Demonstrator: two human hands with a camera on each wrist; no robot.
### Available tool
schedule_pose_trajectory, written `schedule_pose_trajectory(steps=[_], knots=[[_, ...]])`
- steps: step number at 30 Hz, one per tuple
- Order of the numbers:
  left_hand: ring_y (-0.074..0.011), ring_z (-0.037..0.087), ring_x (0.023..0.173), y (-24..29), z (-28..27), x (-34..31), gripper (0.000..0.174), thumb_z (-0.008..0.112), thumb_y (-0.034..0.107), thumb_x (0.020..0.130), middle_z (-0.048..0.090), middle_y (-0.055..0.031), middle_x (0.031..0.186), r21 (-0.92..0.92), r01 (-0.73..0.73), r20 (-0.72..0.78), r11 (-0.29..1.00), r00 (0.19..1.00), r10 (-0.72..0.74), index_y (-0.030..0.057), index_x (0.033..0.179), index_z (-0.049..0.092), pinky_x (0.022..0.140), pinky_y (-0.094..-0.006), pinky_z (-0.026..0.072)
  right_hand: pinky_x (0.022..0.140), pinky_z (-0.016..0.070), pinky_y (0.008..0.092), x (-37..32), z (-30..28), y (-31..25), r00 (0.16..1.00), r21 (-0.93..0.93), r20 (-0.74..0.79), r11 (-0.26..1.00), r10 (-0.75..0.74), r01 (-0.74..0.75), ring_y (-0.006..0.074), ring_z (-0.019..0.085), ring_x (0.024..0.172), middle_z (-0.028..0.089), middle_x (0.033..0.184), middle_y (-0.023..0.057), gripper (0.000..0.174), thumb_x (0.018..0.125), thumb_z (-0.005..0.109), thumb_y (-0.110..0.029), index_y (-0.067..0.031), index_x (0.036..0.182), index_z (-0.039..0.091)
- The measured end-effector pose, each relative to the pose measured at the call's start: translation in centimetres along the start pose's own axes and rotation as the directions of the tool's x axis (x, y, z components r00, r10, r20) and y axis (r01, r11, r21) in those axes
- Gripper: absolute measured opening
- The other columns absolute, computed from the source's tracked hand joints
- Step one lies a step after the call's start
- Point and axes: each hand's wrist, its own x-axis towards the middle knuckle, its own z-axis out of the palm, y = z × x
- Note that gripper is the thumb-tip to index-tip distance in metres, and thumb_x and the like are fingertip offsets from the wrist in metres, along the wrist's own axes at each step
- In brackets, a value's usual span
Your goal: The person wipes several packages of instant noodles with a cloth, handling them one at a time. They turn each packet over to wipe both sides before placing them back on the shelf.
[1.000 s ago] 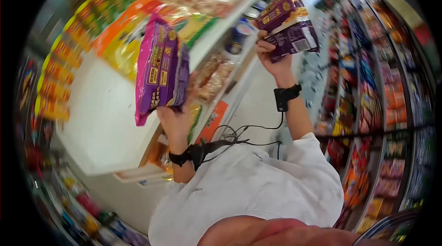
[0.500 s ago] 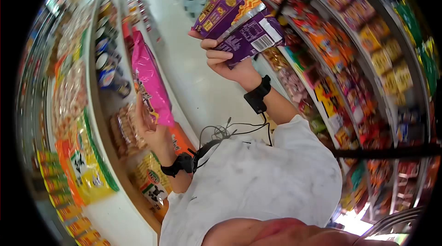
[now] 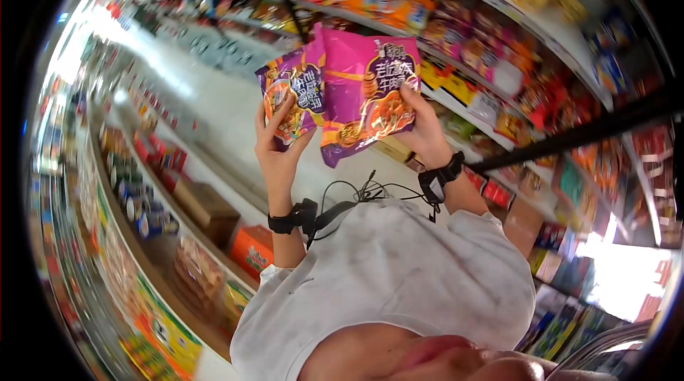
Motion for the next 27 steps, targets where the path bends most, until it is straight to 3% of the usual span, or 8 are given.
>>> schedule_pose_trajectory(steps=[4,9,12,17,20,21,26,27], knots=[[-0.0213,0.056,0.122,-5.0,6.0,2.1,0.057,0.085,0.004,0.070,0.036,-0.0149,0.151,0.161,-0.052,0.260,0.986,0.966,0.008,-0.0005,0.124,0.065,0.101,-0.0333,0.0481,0.095,0.0539,0.0411,-3.3,-3.3,-3.5,0.956,-0.099,-0.251,0.987,-0.149,0.128,0.0199,0.064,0.113,0.064,0.121,0.0063,0.044,0.090,0.074,-0.016,-0.0068,0.128,0.053],[-0.0252,0.044,0.136,-9.7,13.8,5.1,0.050,0.080,0.006,0.076,0.034,-0.0157,0.155,-0.022,-0.134,0.563,0.991,0.817,0.124,-0.0020,0.123,0.064,0.103,-0.0352,0.0436,0.092,0.0551,0.0403,-6.0,-7.2,-5.3,0.803,-0.152,-0.475,0.932,-0.360,0.328,0.0205,0.063,0.114,0.062,0.125,0.0069,0.052,0.088,0.077,-0.017,-0.0063,0.131,0.050],[-0.0245,0.045,0.135,-10.6,17.2,7.2,0.037,0.071,0.006,0.086,0.035,-0.0136,0.154,-0.247,0.448,0.681,0.859,0.711,-0.175,-0.0017,0.122,0.065,0.104,-0.0357,0.0439,0.091,0.0551,0.0397,-6.9,-10.0,-5.7,0.725,-0.289,-0.479,0.869,-0.495,0.403,0.0206,0.063,0.114,0.061,0.126,0.0073,0.055,0.088,0.077,-0.017,-0.0070,0.133,0.048],[-0.0179,0.050,0.128,-14.4,22.7,11.0,0.040,0.064,0.001,0.091,0.045,-0.0131,0.148,-0.239,0.611,0.802,0.755,0.563,-0.201,0.0036,0.131,0.060,0.100,-0.0296,0.0462,0.089,0.0557,0.0358,-5.1,-10.1,-6.5,0.571,-0.523,-0.481,0.741,-0.665,0.422,0.0195,0.065,0.111,0.064,0.119,0.0076,0.041,0.090,0.074,-0.017,-0.0060,0.125,0.056],[-0.0200,0.049,0.130,-15.6,24.6,13.5,0.035,0.065,0.000,0.090,0.050,-0.0133,0.142,-0.221,0.614,0.823,0.758,0.534,-0.193,0.0035,0.126,0.063,0.095,-0.0297,0.0493,0.090,0.0551,0.0338,-2.4,-11.1,-7.5,0.479,-0.507,-0.564,0.739,-0.673,0.443,0.0182,0.066,0.109,0.064,0.119,0.0069,0.037,0.090,0.073,-0.015,-0.0063,0.123,0.058],[-0.0239,0.046,0.133,-18.3,25.9,13.9,0.030,0.068,0.004,0.089,0.051,-0.0134,0.139,-0.280,0.427,0.759,0.860,0.646,-0.073,0.0057,0.120,0.068,0.097,-0.0319,0.0479,0.092,0.0541,0.0333,-1.6,-11.8,-8.2,0.449,-0.433,-0.633,0.769,-0.631,0.471,0.0178,0.063,0.112,0.062,0.122,0.0066,0.043,0.089,0.074,-0.013,-0.0076,0.127,0.056],[-0.0311,0.040,0.140,-19.3,29.3,17.1,0.026,0.071,0.012,0.088,0.049,-0.0174,0.141,-0.229,0.362,0.722,0.904,0.686,-0.091,0.0101,0.115,0.071,0.111,-0.0393,0.0350,0.092,0.0505,0.0304,0.1,-16.7,-9.4,0.285,-0.555,-0.568,0.615,-0.772,0.560,0.0154,0.063,0.113,0.065,0.121,0.0006,0.041,0.093,0.069,-0.030,-0.0138,0.128,0.057],[-0.0324,0.039,0.140,-20.0,30.3,17.6,0.025,0.071,0.013,0.089,0.049,-0.0189,0.142,-0.218,0.282,0.702,0.934,0.710,-0.050,0.0103,0.114,0.071,0.111,-0.0406,0.0353,0.093,0.0492,0.0308,0.3,-17.3,-10.6,0.289,-0.388,-0.706,0.694,-0.647,0.606,0.0145,0.059,0.118,0.062,0.125,0.0014,0.041,0.094,0.067,-0.029,-0.0139,0.131,0.057]])
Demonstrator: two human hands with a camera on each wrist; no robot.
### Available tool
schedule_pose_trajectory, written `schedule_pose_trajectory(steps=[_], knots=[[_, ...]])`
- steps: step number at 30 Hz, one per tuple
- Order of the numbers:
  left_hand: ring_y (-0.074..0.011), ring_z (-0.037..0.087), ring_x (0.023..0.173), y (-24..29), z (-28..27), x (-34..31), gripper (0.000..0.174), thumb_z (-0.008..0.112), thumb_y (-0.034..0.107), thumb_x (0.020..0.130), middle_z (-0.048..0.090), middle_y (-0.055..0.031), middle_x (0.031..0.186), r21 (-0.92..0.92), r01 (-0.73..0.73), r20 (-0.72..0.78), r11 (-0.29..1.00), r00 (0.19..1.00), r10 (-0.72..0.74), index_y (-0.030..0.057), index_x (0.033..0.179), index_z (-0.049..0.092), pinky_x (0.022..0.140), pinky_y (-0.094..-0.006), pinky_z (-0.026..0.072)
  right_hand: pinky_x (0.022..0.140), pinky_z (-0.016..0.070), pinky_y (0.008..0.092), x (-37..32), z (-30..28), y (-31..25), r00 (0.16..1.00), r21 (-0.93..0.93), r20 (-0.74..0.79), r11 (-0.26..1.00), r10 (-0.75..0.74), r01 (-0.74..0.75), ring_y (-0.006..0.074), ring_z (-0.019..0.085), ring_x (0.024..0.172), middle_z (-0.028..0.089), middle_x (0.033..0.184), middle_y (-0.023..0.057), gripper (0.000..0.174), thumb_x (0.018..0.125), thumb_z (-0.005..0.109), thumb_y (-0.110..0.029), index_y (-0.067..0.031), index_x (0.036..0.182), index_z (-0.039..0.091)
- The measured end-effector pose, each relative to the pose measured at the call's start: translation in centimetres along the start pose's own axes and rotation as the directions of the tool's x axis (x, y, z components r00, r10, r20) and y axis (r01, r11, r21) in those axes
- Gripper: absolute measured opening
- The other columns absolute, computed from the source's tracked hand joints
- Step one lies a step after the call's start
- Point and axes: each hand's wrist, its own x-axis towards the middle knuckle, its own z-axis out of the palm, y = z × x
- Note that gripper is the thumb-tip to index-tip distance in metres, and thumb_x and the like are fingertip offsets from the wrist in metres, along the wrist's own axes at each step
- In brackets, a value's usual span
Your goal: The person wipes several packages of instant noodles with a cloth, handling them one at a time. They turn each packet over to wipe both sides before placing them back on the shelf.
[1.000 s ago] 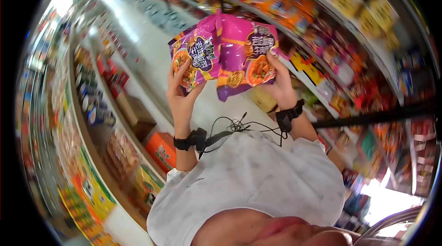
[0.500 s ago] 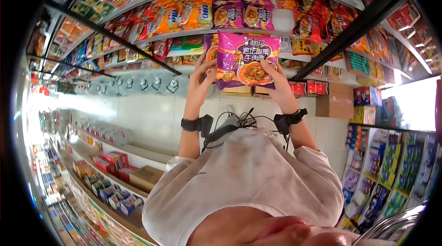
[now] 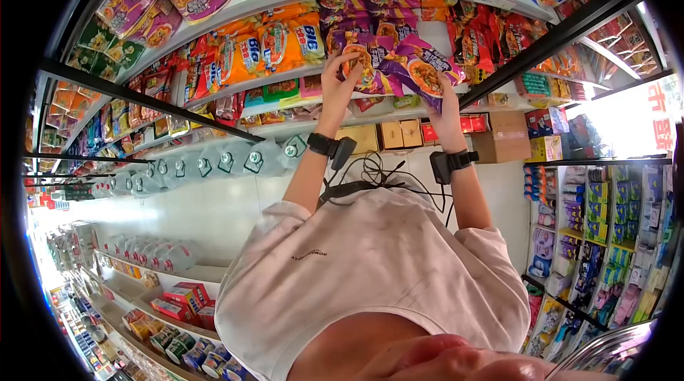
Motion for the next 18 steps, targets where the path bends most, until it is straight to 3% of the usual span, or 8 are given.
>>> schedule_pose_trajectory(steps=[4,7,9,11,12,15,16,18], knots=[[-0.0384,0.038,0.140,-3.5,0.7,4.2,0.028,0.070,0.020,0.091,0.043,-0.0242,0.145,0.151,-0.125,-0.056,0.981,0.989,0.135,0.0115,0.117,0.067,0.110,-0.0461,0.0355,0.099,0.0485,0.0366,2.3,2.7,-0.7,0.990,-0.032,0.055,0.991,-0.129,0.130,0.0173,0.057,0.120,0.061,0.128,0.0041,0.042,0.096,0.064,-0.029,-0.0104,0.132,0.055],[-0.0460,0.035,0.139,-5.5,1.3,5.8,0.039,0.069,0.020,0.092,0.037,-0.0298,0.146,0.460,-0.194,-0.042,0.867,0.970,0.239,0.0092,0.129,0.059,0.108,-0.0516,0.0361,0.101,0.0487,0.0385,9.2,2.5,1.2,0.989,0.162,0.137,0.986,-0.052,0.029,0.0189,0.058,0.119,0.061,0.127,0.0059,0.040,0.097,0.062,-0.030,-0.0072,0.129,0.054],[-0.0500,0.030,0.140,-7.5,2.0,5.0,0.050,0.070,0.022,0.091,0.035,-0.0305,0.147,0.854,-0.234,0.025,0.465,0.910,0.414,0.0119,0.137,0.054,0.109,-0.0561,0.0340,0.099,0.0509,0.0367,9.2,3.2,1.0,0.970,0.064,0.240,0.996,0.038,-0.055,0.0172,0.062,0.105,0.065,0.110,0.0077,0.035,0.098,0.062,-0.032,-0.0057,0.120,0.055],[-0.0512,0.026,0.141,-7.0,2.1,4.9,0.057,0.072,0.027,0.090,0.033,-0.0305,0.148,0.813,-0.391,0.214,0.431,0.889,0.405,0.0136,0.141,0.051,0.110,-0.0585,0.0305,0.096,0.0527,0.0343,9.7,2.2,1.7,0.959,-0.086,0.248,0.989,0.138,-0.120,0.0163,0.065,0.094,0.067,0.097,0.0073,0.034,0.098,0.062,-0.034,-0.0057,0.114,0.056],[-0.0517,0.025,0.141,-6.7,2.0,5.1,0.060,0.073,0.030,0.089,0.032,-0.0305,0.149,0.783,-0.465,0.305,0.413,0.866,0.397,0.0144,0.143,0.049,0.111,-0.0597,0.0288,0.083,0.0552,0.0301,10.1,2.0,2.2,0.981,-0.163,0.119,0.978,0.152,-0.132,0.0146,0.065,0.077,0.065,0.080,0.0052,0.034,0.096,0.065,-0.036,-0.0059,0.109,0.056],[-0.0514,0.025,0.142,-4.7,3.3,3.4,0.064,0.073,0.027,0.088,0.030,-0.0276,0.153,0.788,-0.445,0.322,0.425,0.887,0.332,0.0189,0.145,0.047,0.115,-0.0617,0.0227,0.071,0.0567,0.0301,11.8,-0.5,3.0,0.971,-0.475,0.116,0.870,0.210,-0.131,0.0188,0.068,0.079,0.068,0.086,0.0105,0.045,0.093,0.066,-0.045,-0.0052,0.113,0.058],[-0.0491,0.024,0.143,-4.7,3.3,3.6,0.069,0.076,0.020,0.084,0.029,-0.0244,0.155,0.799,-0.459,0.337,0.388,0.877,0.343,0.0217,0.146,0.047,0.116,-0.0594,0.0228,0.063,0.0509,0.0264,11.4,0.1,3.0,0.981,-0.495,0.064,0.860,0.181,-0.126,0.0171,0.067,0.070,0.067,0.076,0.0072,0.051,0.092,0.067,-0.049,-0.0020,0.108,0.060],[-0.0476,0.026,0.143,-6.0,2.4,5.3,0.073,0.078,0.017,0.080,0.030,-0.0225,0.155,0.805,-0.483,0.365,0.345,0.861,0.355,0.0228,0.146,0.046,0.117,-0.0570,0.0229,0.062,0.0504,0.0256,12.1,1.6,3.1,0.985,-0.490,0.128,0.871,0.116,-0.039,0.0169,0.068,0.070,0.068,0.077,0.0075,0.057,0.092,0.065,-0.054,0.0002,0.108,0.060]])
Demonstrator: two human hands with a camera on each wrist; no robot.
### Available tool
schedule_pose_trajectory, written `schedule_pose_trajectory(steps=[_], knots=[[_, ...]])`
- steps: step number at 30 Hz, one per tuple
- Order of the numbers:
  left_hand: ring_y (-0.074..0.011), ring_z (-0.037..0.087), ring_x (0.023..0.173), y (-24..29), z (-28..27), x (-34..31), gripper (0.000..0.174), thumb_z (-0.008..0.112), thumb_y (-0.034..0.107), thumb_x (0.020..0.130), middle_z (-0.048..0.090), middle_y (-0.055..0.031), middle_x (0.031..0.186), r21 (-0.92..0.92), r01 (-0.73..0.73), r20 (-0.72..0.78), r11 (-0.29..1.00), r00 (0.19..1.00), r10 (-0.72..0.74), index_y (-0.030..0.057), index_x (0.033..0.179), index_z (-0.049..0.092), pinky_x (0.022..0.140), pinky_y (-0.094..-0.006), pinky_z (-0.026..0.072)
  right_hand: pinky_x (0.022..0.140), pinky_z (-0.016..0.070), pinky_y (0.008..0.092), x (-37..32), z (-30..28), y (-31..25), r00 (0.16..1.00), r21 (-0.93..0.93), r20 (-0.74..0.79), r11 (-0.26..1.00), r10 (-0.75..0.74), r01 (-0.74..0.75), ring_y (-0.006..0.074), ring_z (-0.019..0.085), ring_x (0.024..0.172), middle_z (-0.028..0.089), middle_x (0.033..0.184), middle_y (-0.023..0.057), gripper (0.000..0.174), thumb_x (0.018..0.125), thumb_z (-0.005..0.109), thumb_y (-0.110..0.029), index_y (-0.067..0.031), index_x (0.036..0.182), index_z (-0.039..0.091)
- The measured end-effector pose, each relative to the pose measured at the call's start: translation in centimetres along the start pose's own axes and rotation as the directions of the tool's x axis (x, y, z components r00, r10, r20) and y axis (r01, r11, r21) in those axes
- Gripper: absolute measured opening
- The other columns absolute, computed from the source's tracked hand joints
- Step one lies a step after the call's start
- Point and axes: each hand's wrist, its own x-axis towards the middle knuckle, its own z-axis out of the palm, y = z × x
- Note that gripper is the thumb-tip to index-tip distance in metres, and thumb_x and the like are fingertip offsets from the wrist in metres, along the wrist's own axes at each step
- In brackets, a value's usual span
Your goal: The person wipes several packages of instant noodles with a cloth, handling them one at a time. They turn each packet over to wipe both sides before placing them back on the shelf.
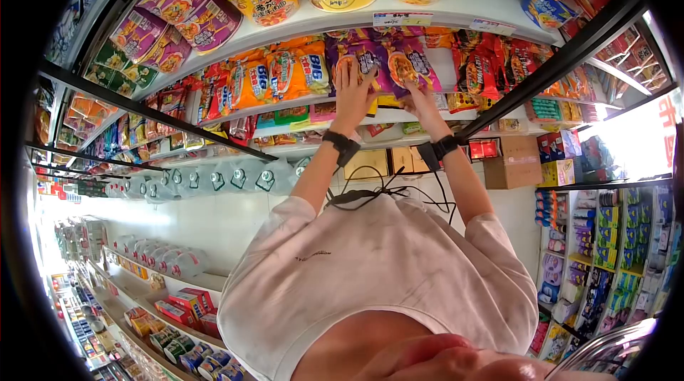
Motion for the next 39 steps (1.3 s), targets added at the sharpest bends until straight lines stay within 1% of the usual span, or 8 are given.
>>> schedule_pose_trajectory(steps=[7,10,13,14,17,20,35,39], knots=[[-0.0428,0.031,0.141,-2.7,-0.1,1.6,0.078,0.084,0.025,0.072,0.036,-0.0184,0.151,0.001,-0.001,0.055,1.000,0.998,0.001,0.0251,0.143,0.050,0.117,-0.0543,0.0236,0.067,0.0542,0.0253,-1.5,1.5,-4.9,0.972,-0.231,0.166,0.965,0.165,-0.125,0.0150,0.068,0.074,0.071,0.083,0.0120,0.057,0.095,0.059,-0.056,-0.0001,0.102,0.065],[-0.0436,0.027,0.143,-1.8,-0.3,0.7,0.079,0.083,0.036,0.073,0.034,-0.0190,0.152,0.019,0.018,0.061,1.000,0.998,-0.019,0.0250,0.144,0.050,0.117,-0.0571,0.0211,0.069,0.0555,0.0279,-1.6,-0.9,-4.8,0.986,-0.540,0.159,0.840,0.039,0.054,0.0159,0.069,0.074,0.071,0.083,0.0113,0.051,0.092,0.066,-0.052,-0.0014,0.097,0.067],[-0.0466,0.021,0.146,-0.2,-1.5,0.7,0.081,0.079,0.049,0.076,0.031,-0.0193,0.156,0.023,0.073,0.092,0.997,0.993,-0.075,0.0257,0.147,0.047,0.116,-0.0618,0.0176,0.069,0.0557,0.0315,-3.5,-1.6,-5.2,0.817,-0.643,0.160,0.569,-0.555,0.513,0.0183,0.069,0.077,0.071,0.087,0.0090,0.047,0.087,0.074,-0.048,-0.0024,0.094,0.067],[-0.0477,0.021,0.145,-0.4,-1.3,1.2,0.082,0.079,0.052,0.075,0.030,-0.0189,0.157,0.058,0.064,0.068,0.996,0.995,-0.068,0.0260,0.147,0.048,0.116,-0.0632,0.0168,0.091,0.0525,0.0402,-3.6,-1.5,-6.1,0.706,-0.750,0.200,0.358,-0.679,0.557,0.0293,0.064,0.107,0.065,0.121,0.0128,0.054,0.079,0.082,-0.039,-0.0084,0.119,0.064],[-0.0517,0.020,0.144,-0.3,-0.8,2.2,0.089,0.084,0.052,0.069,0.026,-0.0181,0.159,0.107,0.005,0.079,0.994,0.997,-0.013,0.0297,0.146,0.047,0.114,-0.0668,0.0157,0.110,0.0368,0.0508,-1.8,-1.0,-7.6,0.508,-0.780,0.470,-0.070,-0.722,0.622,0.0377,0.042,0.135,0.043,0.149,0.0144,0.079,0.077,0.080,-0.047,-0.0199,0.144,0.049],[-0.0515,0.021,0.144,-1.6,0.7,2.2,0.092,0.081,0.057,0.068,0.025,-0.0169,0.160,0.168,-0.040,0.084,0.985,0.996,0.026,0.0332,0.149,0.044,0.114,-0.0658,0.0171,0.116,0.0303,0.0528,0.7,-0.7,-6.6,0.564,-0.811,0.547,-0.223,-0.619,0.542,0.0424,0.027,0.144,0.031,0.157,0.0143,0.087,0.077,0.079,-0.050,-0.0302,0.152,0.039],[-0.0559,0.026,0.139,-2.0,0.6,2.8,0.101,0.067,0.080,0.067,0.028,-0.0215,0.158,0.180,-0.045,0.054,0.983,0.998,0.036,0.0272,0.149,0.043,0.111,-0.0691,0.0153,0.114,0.0247,0.0608,5.2,-0.5,-5.0,0.512,-0.767,0.591,-0.238,-0.623,0.596,0.0421,0.032,0.141,0.039,0.151,0.0176,0.082,0.079,0.071,-0.058,-0.0281,0.150,0.040],[-0.0522,0.034,0.137,-3.8,2.9,3.5,0.070,0.065,0.062,0.085,0.043,-0.0174,0.149,0.177,0.009,0.013,0.984,1.000,-0.011,0.0224,0.141,0.053,0.108,-0.0721,0.0206,0.115,0.0236,0.0601,4.5,-0.3,-4.9,0.479,-0.753,0.606,-0.264,-0.635,0.603,0.0431,0.033,0.140,0.042,0.147,0.0202,0.075,0.085,0.068,-0.055,-0.0227,0.148,0.044]])
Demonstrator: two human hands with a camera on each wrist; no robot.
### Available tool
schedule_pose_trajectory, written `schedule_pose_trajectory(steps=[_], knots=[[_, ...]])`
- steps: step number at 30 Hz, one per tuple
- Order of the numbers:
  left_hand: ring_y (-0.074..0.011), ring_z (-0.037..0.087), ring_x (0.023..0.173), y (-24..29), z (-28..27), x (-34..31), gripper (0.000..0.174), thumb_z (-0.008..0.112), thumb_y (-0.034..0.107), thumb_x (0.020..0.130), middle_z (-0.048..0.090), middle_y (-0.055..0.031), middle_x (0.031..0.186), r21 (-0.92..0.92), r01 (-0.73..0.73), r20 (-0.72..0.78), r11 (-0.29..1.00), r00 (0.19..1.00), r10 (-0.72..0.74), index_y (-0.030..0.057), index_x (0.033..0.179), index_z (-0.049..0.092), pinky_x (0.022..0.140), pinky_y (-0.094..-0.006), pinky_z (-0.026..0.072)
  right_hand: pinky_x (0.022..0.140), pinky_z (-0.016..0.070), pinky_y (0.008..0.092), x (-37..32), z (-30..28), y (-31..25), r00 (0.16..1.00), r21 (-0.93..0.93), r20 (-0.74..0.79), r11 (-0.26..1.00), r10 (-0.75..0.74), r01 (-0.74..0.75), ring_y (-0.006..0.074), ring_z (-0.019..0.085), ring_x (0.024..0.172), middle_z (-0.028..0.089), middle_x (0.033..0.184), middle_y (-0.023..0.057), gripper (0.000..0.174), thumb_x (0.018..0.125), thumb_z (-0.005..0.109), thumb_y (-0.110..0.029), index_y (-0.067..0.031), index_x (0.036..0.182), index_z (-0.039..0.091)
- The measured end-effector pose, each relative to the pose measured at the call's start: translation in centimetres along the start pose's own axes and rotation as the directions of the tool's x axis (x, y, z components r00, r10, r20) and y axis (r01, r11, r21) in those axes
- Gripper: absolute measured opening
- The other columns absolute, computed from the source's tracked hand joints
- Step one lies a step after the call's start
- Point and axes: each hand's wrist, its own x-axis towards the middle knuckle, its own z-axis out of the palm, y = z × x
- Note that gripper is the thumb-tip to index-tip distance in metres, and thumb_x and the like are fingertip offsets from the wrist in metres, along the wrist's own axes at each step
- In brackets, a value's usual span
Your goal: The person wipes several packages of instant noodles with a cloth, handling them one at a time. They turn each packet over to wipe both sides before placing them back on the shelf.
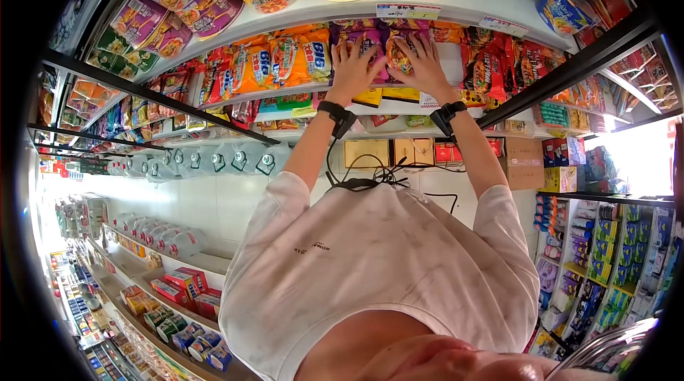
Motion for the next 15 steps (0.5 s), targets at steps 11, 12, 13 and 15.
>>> schedule_pose_trajectory(steps=[11,12,13,15], knots=[[-0.0460,0.040,0.133,1.8,-0.3,0.4,0.049,0.062,0.043,0.090,0.052,-0.0159,0.141,0.067,0.075,-0.225,0.995,0.973,-0.058,0.0184,0.132,0.062,0.110,-0.0624,0.0263,0.114,0.0222,0.0594,-0.3,1.2,-2.6,0.990,-0.098,-0.126,0.992,0.068,-0.080,0.0391,0.033,0.141,0.039,0.151,0.0211,0.066,0.089,0.064,-0.046,-0.0236,0.149,0.044],[-0.0457,0.041,0.132,1.7,-0.2,0.7,0.048,0.062,0.043,0.090,0.052,-0.0158,0.141,0.085,0.076,-0.233,0.993,0.971,-0.055,0.0182,0.131,0.062,0.110,-0.0617,0.0267,0.114,0.0224,0.0594,-0.3,1.2,-2.6,0.991,-0.122,-0.119,0.990,0.055,-0.069,0.0390,0.033,0.141,0.039,0.151,0.0208,0.066,0.090,0.064,-0.045,-0.0238,0.149,0.044],[-0.0453,0.042,0.131,1.6,0.1,1.0,0.048,0.063,0.043,0.089,0.053,-0.0152,0.140,0.102,0.075,-0.254,0.992,0.966,-0.047,0.0184,0.130,0.062,0.108,-0.0612,0.0287,0.114,0.0227,0.0597,-0.3,1.4,-2.5,0.992,-0.117,-0.117,0.991,0.056,-0.070,0.0385,0.035,0.139,0.040,0.150,0.0200,0.064,0.090,0.064,-0.043,-0.0235,0.148,0.045],[-0.0450,0.042,0.131,1.6,0.4,1.2,0.048,0.063,0.043,0.089,0.053,-0.0148,0.140,0.122,0.084,-0.260,0.989,0.964,-0.049,0.0186,0.130,0.062,0.108,-0.0610,0.0299,0.113,0.0236,0.0597,-0.3,1.5,-2.4,0.990,-0.115,-0.128,0.991,0.052,-0.067,0.0384,0.036,0.138,0.041,0.148,0.0197,0.064,0.089,0.065,-0.042,-0.0232,0.147,0.047]])
